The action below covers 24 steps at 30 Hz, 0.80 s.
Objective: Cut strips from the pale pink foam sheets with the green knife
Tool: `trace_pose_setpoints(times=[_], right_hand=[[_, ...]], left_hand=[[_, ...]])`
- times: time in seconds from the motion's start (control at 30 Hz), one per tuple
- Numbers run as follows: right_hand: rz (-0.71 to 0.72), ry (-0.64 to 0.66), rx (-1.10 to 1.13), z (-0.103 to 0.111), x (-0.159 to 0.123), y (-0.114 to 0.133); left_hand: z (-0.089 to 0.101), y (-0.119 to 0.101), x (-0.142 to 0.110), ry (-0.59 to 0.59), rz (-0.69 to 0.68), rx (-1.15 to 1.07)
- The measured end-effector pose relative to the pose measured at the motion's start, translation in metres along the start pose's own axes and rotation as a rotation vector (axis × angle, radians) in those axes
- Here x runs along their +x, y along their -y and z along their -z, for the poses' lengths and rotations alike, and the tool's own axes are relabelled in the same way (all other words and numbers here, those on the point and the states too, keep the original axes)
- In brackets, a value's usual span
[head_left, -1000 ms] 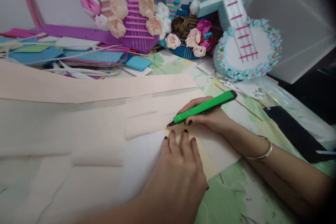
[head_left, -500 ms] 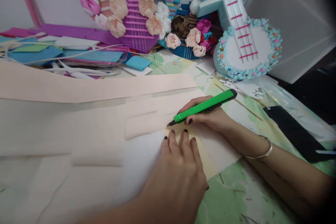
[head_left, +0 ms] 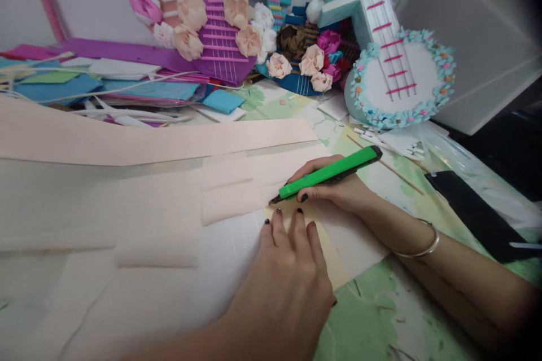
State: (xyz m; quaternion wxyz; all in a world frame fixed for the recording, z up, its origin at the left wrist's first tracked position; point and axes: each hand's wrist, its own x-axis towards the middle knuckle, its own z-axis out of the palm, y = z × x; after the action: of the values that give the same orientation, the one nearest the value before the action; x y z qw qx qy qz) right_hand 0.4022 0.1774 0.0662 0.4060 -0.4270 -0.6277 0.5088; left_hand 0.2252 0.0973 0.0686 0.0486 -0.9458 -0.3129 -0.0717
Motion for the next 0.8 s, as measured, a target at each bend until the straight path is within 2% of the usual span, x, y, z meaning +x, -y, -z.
trace_pose_setpoints(times=[0.2,0.57,0.8], right_hand=[[-0.002,-0.013,0.015,0.0010,0.0000,-0.0024],[-0.039,-0.011,0.070,0.0030,-0.0008,-0.0064],[-0.040,-0.005,0.059,0.0039,-0.0008,-0.0079]], left_hand=[[0.0017,0.0010,0.0002,0.017,-0.014,0.000],[0.0008,0.0001,-0.0014,-0.021,0.006,-0.013],[0.0001,0.0010,-0.0006,0.021,-0.007,-0.022]])
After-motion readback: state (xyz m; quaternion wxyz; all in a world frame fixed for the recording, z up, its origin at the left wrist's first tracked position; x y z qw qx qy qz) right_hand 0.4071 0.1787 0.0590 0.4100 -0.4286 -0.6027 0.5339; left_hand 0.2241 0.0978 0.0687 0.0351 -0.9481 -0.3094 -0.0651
